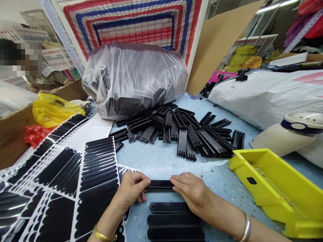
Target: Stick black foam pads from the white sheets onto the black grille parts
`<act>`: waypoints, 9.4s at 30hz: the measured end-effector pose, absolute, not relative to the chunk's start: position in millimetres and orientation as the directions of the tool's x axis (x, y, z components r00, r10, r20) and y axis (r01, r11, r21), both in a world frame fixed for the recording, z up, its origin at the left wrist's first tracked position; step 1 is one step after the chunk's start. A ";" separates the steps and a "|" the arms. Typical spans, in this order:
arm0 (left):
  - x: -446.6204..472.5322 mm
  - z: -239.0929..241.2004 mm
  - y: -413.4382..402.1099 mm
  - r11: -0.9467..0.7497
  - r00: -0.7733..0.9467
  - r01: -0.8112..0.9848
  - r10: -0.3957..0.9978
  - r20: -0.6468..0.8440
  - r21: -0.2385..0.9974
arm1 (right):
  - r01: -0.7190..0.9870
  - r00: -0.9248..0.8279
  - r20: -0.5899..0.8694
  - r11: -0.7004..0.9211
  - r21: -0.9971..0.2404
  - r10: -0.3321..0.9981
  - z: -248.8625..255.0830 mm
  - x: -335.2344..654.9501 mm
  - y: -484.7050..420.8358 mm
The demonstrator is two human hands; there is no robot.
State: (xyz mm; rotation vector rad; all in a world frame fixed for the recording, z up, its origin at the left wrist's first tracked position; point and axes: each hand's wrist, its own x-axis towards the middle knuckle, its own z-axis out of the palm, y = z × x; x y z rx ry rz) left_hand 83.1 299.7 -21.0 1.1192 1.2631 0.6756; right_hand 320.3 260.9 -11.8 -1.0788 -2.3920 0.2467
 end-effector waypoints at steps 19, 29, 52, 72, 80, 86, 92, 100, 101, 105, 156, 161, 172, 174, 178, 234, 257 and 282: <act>83.5 -23.9 300.3 0.338 0.238 0.174 0.897 -0.372 0.925 | 0.742 -0.184 0.306 0.336 -0.580 0.934 8.5 367.7 262.3; 83.0 -20.5 302.0 0.275 0.288 0.293 0.888 -0.359 0.916 | 0.603 -0.023 -0.106 -0.071 -0.794 0.994 3.2 337.8 267.2; 128.0 7.4 296.6 -0.581 0.648 0.721 0.758 -0.074 0.377 | 0.916 -0.280 0.244 0.335 -0.221 0.928 -24.2 396.7 194.3; 138.9 5.8 288.0 -0.479 0.607 0.639 0.795 -0.012 0.602 | 0.699 -0.305 0.222 0.376 -0.608 0.926 -1.7 343.5 242.9; 138.1 -2.7 286.0 -0.481 0.579 0.610 0.813 0.059 0.630 | 0.725 -0.288 0.253 0.383 -0.573 0.924 -9.3 334.1 246.8; 139.8 1.9 287.1 -0.482 0.596 0.627 0.803 0.021 0.613 | 0.698 -0.297 0.273 0.403 -0.592 0.915 -10.9 330.1 249.4; 138.8 3.3 286.8 -0.477 0.604 0.609 0.796 0.019 0.633 | 0.678 -0.313 0.291 0.427 -0.598 0.904 -10.9 329.6 251.8; 137.0 -1.9 286.3 -0.474 0.588 0.580 0.806 0.062 0.662 | 0.687 -0.318 0.263 0.413 -0.598 0.911 -7.4 329.7 252.7; 136.9 -2.1 286.3 -0.476 0.587 0.579 0.807 0.067 0.662 | 0.686 -0.316 0.262 0.410 -0.601 0.912 -6.7 329.5 252.9; 136.4 -2.7 286.2 -0.470 0.579 0.581 0.812 0.069 0.664 | 0.666 -0.302 0.245 0.388 -0.637 0.921 -4.4 329.2 254.8; 139.5 0.5 293.9 -0.453 0.600 0.584 0.800 0.018 0.674 | 0.303 -0.017 -0.294 -0.275 -0.913 0.956 -4.0 312.5 266.5; 130.0 6.1 296.3 -0.447 0.657 0.530 0.754 -0.015 0.720 | 0.295 -0.023 -0.315 -0.294 -0.909 0.949 -5.9 311.6 268.4; 127.5 3.2 298.0 -0.363 0.615 0.547 0.785 -0.068 0.754 | 0.343 -0.020 -0.314 -0.288 -0.894 0.949 0.3 307.6 267.3; 127.1 4.0 297.7 -0.357 0.618 0.545 0.783 -0.075 0.759 | 0.367 -0.013 -0.300 -0.274 -0.889 0.954 -2.9 308.1 268.8; 126.0 2.6 298.2 -0.364 0.627 0.539 0.776 -0.073 0.759 | 0.423 -0.006 -0.267 -0.240 -0.874 0.964 -6.6 309.1 271.2; 131.1 2.3 299.9 -0.335 0.587 0.564 0.806 -0.081 0.755 | 0.688 -0.072 -0.065 0.002 -0.725 0.995 -8.3 308.2 272.9; 101.0 17.9 307.4 -0.307 0.338 0.737 0.939 0.064 0.602 | 0.810 -0.146 0.136 0.198 -0.552 0.980 -11.0 311.1 284.7; 56.3 13.1 200.4 -0.077 0.110 0.640 0.994 0.009 0.764 | 0.898 -0.193 0.070 0.205 -0.389 0.979 25.6 314.0 246.5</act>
